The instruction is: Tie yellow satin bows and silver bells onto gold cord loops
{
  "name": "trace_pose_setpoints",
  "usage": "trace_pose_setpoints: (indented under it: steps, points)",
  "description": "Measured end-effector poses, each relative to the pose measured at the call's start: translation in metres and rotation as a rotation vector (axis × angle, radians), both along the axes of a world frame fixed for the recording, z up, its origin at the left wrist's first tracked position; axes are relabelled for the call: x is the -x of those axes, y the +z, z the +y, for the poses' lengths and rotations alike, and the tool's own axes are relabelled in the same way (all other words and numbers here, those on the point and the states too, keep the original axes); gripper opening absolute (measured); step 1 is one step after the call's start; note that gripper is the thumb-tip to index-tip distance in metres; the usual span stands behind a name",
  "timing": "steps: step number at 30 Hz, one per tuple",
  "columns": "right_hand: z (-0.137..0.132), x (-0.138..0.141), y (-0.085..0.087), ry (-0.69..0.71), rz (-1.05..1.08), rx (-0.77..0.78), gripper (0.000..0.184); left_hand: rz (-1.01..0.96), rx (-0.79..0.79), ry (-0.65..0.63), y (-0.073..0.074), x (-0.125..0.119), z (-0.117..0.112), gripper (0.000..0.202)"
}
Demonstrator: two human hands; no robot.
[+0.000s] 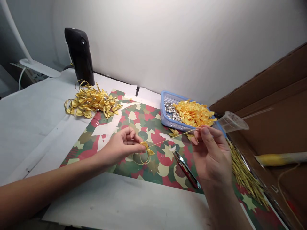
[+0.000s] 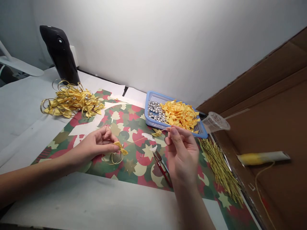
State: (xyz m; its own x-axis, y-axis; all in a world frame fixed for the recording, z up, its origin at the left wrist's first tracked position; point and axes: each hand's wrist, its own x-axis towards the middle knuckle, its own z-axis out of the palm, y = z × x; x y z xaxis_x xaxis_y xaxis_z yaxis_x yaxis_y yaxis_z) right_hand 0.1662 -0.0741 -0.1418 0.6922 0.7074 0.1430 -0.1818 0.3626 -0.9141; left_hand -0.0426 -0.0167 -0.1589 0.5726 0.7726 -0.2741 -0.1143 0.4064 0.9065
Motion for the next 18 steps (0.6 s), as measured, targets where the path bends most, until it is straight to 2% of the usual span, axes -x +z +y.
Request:
trace_pose_setpoints:
  steps: [10, 18]
  points:
    - [0.0, -0.007, 0.008, -0.063, 0.014, -0.073, 0.029, -0.008, 0.004, 0.003, -0.001, 0.0, 0.0, 0.043]
    - [-0.002, -0.02, 0.012, -0.119, -0.025, -0.099, 0.017, 0.002, -0.01, 0.033, 0.003, -0.001, 0.001, 0.043]
